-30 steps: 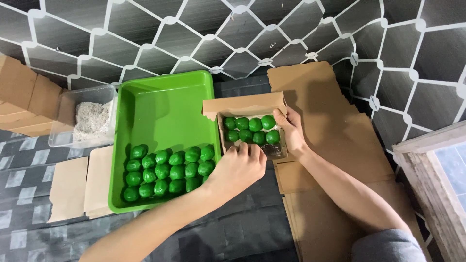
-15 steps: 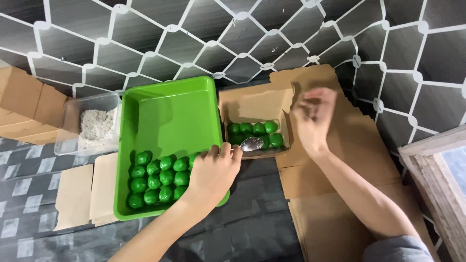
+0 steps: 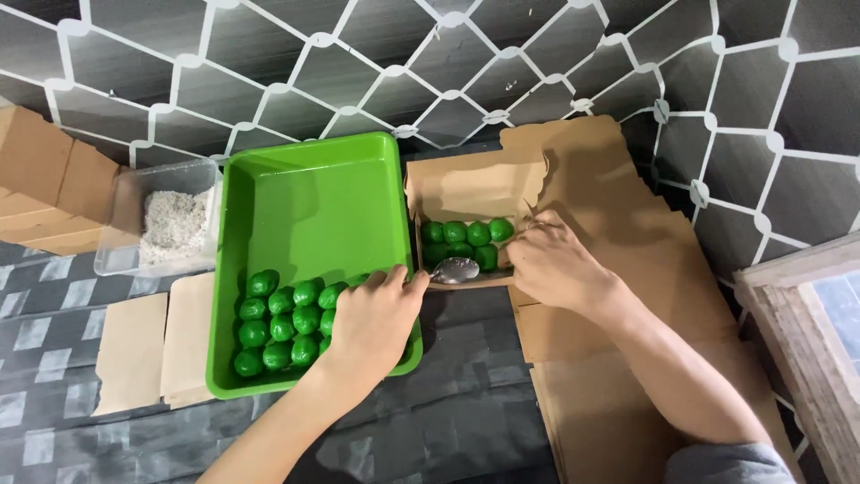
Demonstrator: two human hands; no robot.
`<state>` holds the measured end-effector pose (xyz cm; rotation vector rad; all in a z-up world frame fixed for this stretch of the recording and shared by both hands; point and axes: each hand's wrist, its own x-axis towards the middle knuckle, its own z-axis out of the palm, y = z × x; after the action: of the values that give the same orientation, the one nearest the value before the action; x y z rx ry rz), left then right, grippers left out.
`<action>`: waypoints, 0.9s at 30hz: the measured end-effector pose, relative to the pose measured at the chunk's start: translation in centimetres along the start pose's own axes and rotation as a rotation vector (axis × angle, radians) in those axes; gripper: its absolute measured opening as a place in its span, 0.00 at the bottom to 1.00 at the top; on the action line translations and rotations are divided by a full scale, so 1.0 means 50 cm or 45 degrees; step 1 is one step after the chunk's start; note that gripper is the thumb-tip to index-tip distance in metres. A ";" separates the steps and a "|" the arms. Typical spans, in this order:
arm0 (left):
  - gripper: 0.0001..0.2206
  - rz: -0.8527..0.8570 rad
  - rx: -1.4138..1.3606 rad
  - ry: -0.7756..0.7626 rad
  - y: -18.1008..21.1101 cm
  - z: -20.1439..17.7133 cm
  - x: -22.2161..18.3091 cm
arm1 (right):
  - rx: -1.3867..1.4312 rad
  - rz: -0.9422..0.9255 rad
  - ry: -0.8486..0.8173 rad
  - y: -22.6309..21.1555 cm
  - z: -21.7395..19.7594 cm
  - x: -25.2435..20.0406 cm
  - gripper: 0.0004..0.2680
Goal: Folding cardboard boxes, filling them with green sweets and a spoonful of white powder, then closing the boxes.
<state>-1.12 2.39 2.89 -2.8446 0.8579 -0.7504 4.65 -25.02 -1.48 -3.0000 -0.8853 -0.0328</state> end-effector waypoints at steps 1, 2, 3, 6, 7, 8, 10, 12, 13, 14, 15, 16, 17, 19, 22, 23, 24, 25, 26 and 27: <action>0.09 -0.002 -0.001 0.001 0.000 0.002 0.000 | -0.001 -0.001 -0.001 0.000 0.005 0.000 0.05; 0.08 -0.010 -0.024 -0.022 -0.001 0.003 -0.001 | -0.014 -0.011 0.079 -0.002 0.011 0.001 0.03; 0.07 -0.018 -0.046 -0.045 -0.002 0.005 -0.001 | -0.027 -0.020 0.160 -0.003 0.017 0.001 0.03; 0.08 -0.014 -0.044 -0.074 -0.005 0.003 -0.003 | -0.016 -0.005 0.156 -0.003 0.016 -0.001 0.03; 0.08 -0.014 -0.044 -0.077 -0.005 0.003 -0.005 | -0.014 -0.005 0.155 -0.019 -0.017 -0.001 0.03; 0.08 -0.017 -0.044 -0.072 -0.004 0.004 -0.005 | 0.021 -0.025 0.116 -0.034 -0.051 0.000 0.04; 0.08 -0.022 -0.043 -0.065 -0.005 0.005 -0.008 | 0.054 -0.046 0.078 -0.052 -0.084 0.001 0.07; 0.09 -0.014 -0.055 -0.113 -0.009 0.006 -0.011 | 0.124 0.005 -0.035 -0.058 -0.081 0.004 0.08; 0.09 -0.015 -0.054 -0.113 -0.009 0.010 -0.014 | 0.124 0.004 -0.034 -0.052 -0.063 0.007 0.08; 0.09 -0.024 -0.047 -0.101 -0.010 0.013 -0.017 | 0.139 0.010 -0.059 -0.045 -0.045 0.010 0.09; 0.10 -0.033 -0.040 -0.090 -0.011 0.017 -0.019 | 0.153 0.016 -0.084 -0.039 -0.027 0.014 0.10; 0.10 -0.033 -0.039 -0.089 -0.012 0.010 -0.016 | 0.153 0.015 -0.084 -0.038 -0.027 0.013 0.10; 0.09 -0.041 -0.068 -0.126 -0.013 0.004 -0.013 | 0.146 0.005 -0.060 -0.037 -0.027 0.013 0.10; 0.09 -0.053 -0.103 -0.171 -0.010 -0.003 -0.016 | 0.142 -0.007 -0.047 -0.041 -0.024 0.006 0.09; 0.09 -0.052 -0.105 -0.102 -0.009 -0.006 -0.012 | 0.100 -0.015 -0.033 -0.042 -0.030 0.010 0.08; 0.09 -0.077 -0.105 -0.123 -0.010 -0.012 -0.011 | 0.112 -0.029 -0.002 -0.041 -0.033 0.013 0.08; 0.10 -0.102 -0.103 -0.143 -0.011 -0.017 -0.010 | 0.124 -0.044 0.031 -0.040 -0.035 0.017 0.08; 0.10 -0.106 -0.101 -0.144 -0.015 -0.017 -0.007 | 0.125 -0.049 0.031 -0.044 -0.051 0.027 0.08; 0.10 -0.142 -0.158 -0.179 -0.018 -0.017 -0.006 | 0.190 -0.072 0.037 -0.051 -0.064 0.033 0.08; 0.10 -0.178 -0.214 -0.215 -0.021 -0.016 -0.005 | 0.255 -0.095 0.042 -0.057 -0.077 0.040 0.08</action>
<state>-1.18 3.46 3.70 -3.0877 0.7380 -0.4604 4.71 -21.62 2.45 -2.7733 -0.9367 0.0055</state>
